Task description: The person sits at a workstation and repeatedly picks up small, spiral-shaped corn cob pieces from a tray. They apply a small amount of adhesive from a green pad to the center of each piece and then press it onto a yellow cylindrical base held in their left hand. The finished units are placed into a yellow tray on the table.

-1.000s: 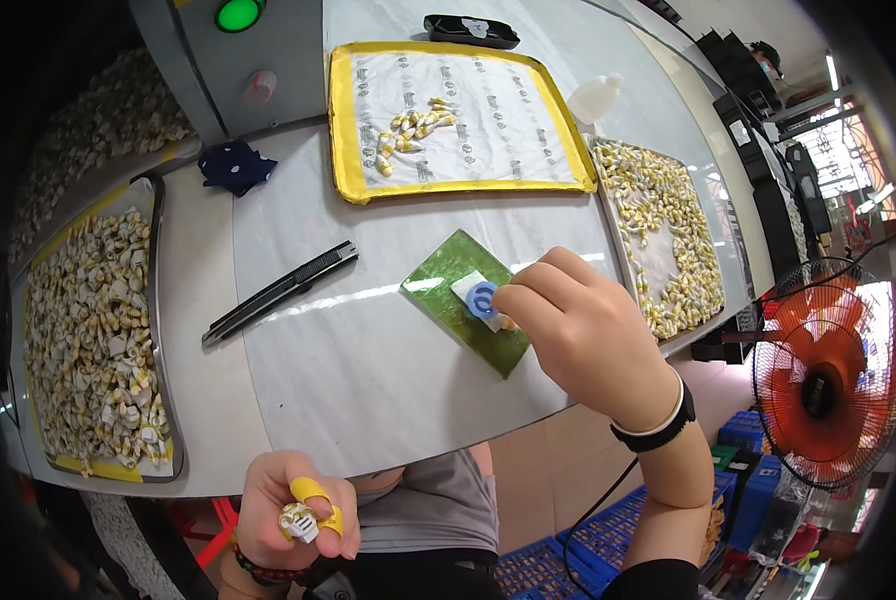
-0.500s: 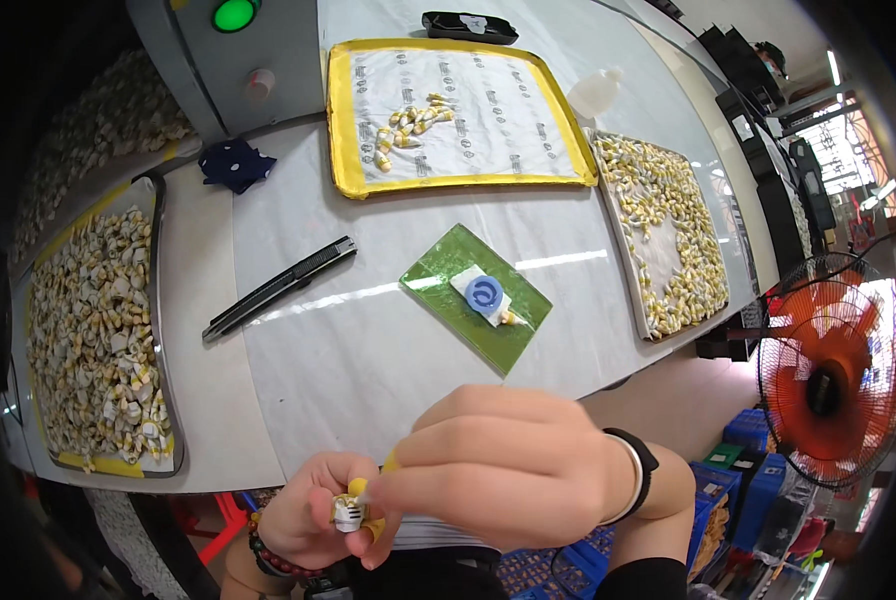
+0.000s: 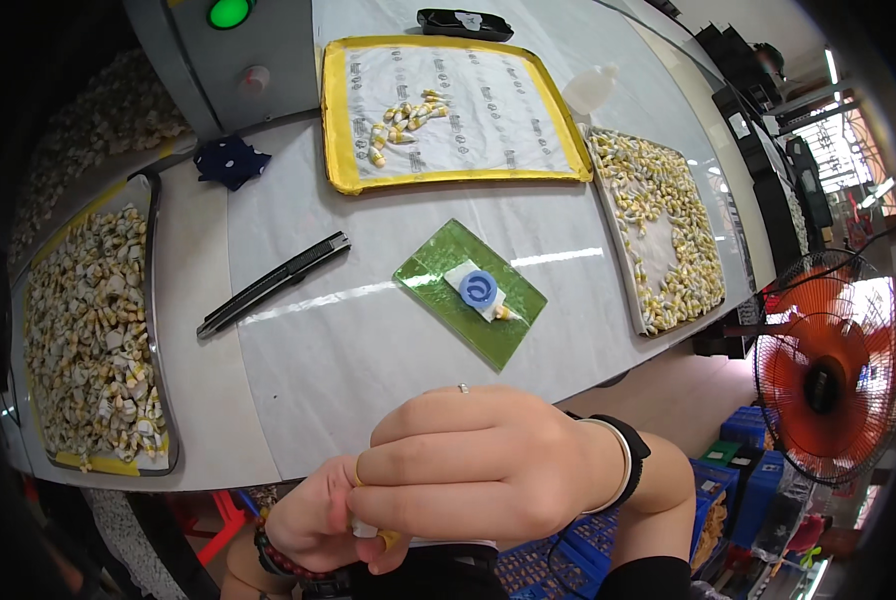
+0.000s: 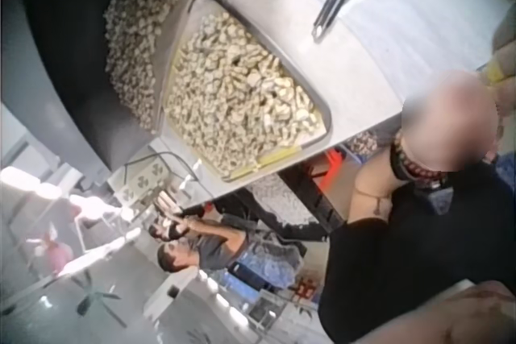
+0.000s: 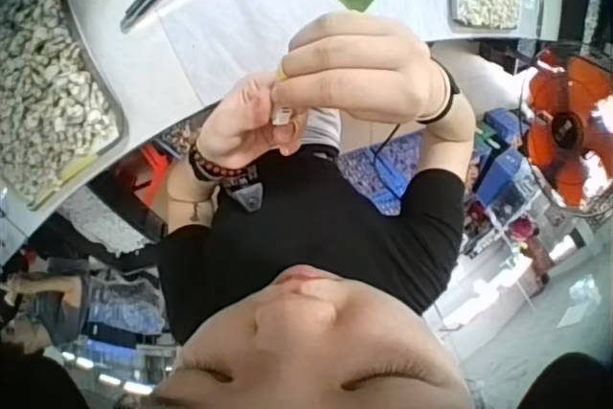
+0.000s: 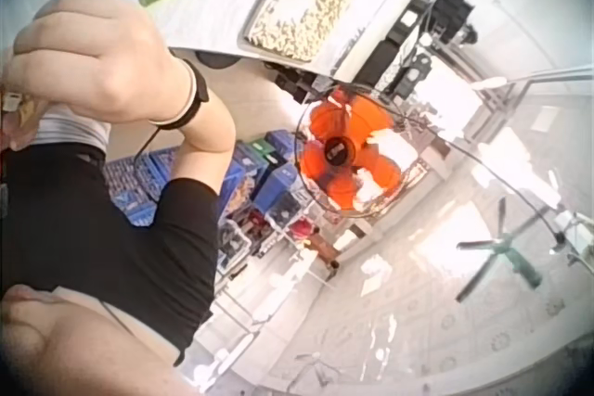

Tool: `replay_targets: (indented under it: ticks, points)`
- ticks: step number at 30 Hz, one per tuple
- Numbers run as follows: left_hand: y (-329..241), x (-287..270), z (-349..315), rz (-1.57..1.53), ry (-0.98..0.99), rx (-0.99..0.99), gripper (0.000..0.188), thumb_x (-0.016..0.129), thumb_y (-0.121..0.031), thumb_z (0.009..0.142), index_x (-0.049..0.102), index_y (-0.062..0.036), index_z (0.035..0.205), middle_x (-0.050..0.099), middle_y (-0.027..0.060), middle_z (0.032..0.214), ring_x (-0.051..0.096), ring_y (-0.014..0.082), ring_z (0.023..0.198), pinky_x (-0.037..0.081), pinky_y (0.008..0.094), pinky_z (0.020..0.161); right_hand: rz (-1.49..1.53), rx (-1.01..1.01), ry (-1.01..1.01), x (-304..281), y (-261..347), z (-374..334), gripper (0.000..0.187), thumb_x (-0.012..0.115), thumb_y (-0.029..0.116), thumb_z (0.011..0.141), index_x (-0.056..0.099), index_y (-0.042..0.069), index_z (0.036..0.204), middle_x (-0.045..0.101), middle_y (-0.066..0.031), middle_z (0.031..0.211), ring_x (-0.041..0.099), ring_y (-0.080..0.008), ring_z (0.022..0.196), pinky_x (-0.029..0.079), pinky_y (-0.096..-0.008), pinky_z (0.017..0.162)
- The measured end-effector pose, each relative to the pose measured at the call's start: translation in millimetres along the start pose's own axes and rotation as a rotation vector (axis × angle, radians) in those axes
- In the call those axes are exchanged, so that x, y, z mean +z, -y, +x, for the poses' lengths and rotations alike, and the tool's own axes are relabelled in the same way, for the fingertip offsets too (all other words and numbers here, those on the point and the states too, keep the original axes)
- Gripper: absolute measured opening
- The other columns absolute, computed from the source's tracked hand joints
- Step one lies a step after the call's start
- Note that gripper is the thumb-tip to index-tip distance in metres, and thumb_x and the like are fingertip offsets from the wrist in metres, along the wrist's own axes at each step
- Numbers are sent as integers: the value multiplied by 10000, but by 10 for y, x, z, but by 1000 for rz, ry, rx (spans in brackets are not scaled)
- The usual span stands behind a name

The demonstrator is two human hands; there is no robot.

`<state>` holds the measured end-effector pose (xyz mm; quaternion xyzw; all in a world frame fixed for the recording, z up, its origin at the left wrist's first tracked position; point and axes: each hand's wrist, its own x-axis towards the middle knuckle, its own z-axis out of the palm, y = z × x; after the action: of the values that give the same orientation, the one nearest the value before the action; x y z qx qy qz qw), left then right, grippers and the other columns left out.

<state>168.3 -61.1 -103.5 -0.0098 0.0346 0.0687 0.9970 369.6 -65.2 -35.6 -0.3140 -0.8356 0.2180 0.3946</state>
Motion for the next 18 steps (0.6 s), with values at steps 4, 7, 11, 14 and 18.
replay_targets:
  ticks: [4, 7, 11, 14, 18]
  points:
    - [-1, 2, 11, 6, -6, 1, 313, 596, -300, 913, 546, -14, 1032, 602, 53, 871, 599, 128, 777, 484, 283, 723, -12, -2, 4, -3, 0, -36, 104, 688, 24, 754, 688, -5, 854, 652, -96, 847, 627, -207, 693, 519, -273, 587]
    - [-22, -1, 42, 88, -6, 17, 323, 622, -284, 897, 542, -5, 1040, 605, 68, 893, 600, 137, 778, 486, 286, 724, -16, -11, -46, 3, 12, -64, 121, 678, 20, 762, 690, -8, 879, 651, -103, 860, 627, -213, 692, 520, -279, 585]
    - [-20, 3, -39, 268, -97, 171, 320, 694, -204, 846, 542, 11, 1028, 612, 99, 925, 614, 161, 803, 497, 298, 743, -97, 48, -105, -37, 124, -84, 77, 642, -8, 779, 680, -3, 846, 645, -115, 881, 624, -222, 733, 508, -289, 604]
    - [-67, 16, -115, 328, -166, 351, 309, 736, -128, 801, 555, 26, 999, 617, 130, 956, 639, 196, 847, 521, 319, 780, -351, 228, -265, -344, 212, -181, 74, 624, -35, 778, 664, -7, 835, 647, -123, 877, 621, -212, 770, 490, -286, 645]
    - [-79, 71, -91, 437, -233, 462, 339, 755, -209, 785, 569, 7, 969, 637, 135, 819, 613, 209, 759, 528, 330, 665, -1017, 594, -390, -1121, 0, -599, 105, 630, -28, 780, 652, 12, 875, 670, -78, 833, 623, -185, 748, 459, -284, 641]
